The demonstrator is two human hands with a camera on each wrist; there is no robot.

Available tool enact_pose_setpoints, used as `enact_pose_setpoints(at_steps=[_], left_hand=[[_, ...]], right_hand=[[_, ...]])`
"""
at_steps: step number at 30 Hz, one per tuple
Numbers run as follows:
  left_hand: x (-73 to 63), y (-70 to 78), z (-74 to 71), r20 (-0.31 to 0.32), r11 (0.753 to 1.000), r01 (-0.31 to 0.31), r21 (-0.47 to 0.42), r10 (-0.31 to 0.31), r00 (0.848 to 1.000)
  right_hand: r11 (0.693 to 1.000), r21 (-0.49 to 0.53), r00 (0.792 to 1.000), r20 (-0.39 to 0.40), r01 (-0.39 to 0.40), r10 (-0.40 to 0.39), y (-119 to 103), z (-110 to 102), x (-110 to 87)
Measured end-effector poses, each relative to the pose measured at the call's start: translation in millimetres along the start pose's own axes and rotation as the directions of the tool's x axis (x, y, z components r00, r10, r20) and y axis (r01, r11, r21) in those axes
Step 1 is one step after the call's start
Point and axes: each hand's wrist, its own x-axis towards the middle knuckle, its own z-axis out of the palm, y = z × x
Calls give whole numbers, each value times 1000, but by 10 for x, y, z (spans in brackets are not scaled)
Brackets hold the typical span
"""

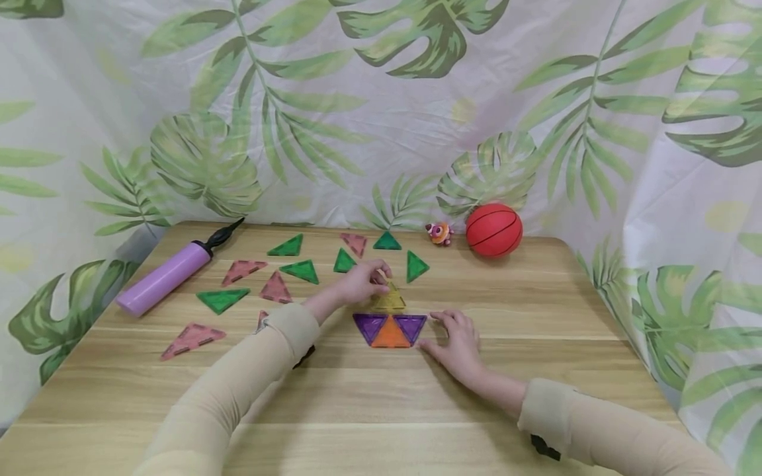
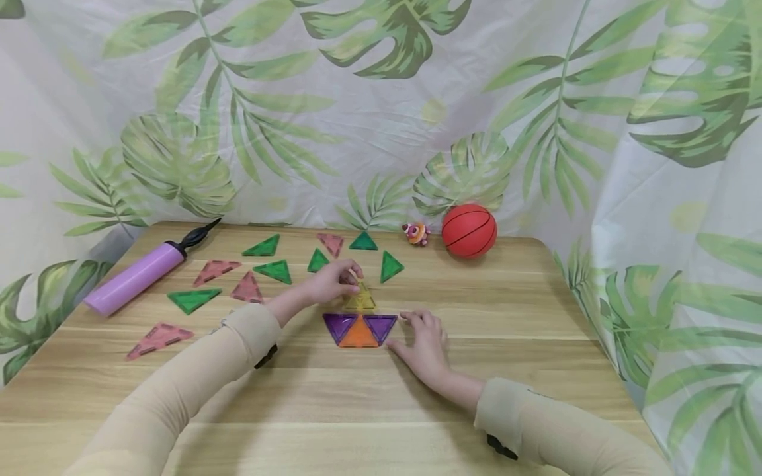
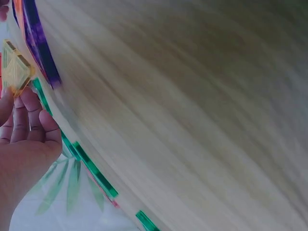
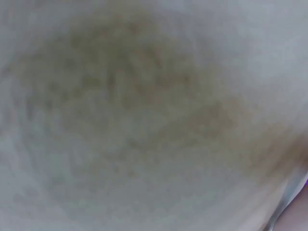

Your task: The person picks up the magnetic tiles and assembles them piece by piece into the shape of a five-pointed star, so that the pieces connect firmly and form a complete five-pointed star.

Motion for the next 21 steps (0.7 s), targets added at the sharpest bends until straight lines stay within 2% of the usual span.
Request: enact_pose_setpoints(at_steps=[5,8,13,21], left_hand=[[21,18,52,30,998,37,-56,-35,999],[34,38,78,45,994,78,-70,-75,996],[80,40,102,23,993,106,-56,-105,994],[98,7,98,34,989,133,-61,-131,991]], right_hand=[[999,9,998,32,-45,45,5,28,-10],[1000,-5,999,27,-29,30,-16,59,-11],[998,-55,1000,11,-19,20,-65,126,17],[990,-121,997,30,-70,74,-122,173,88]])
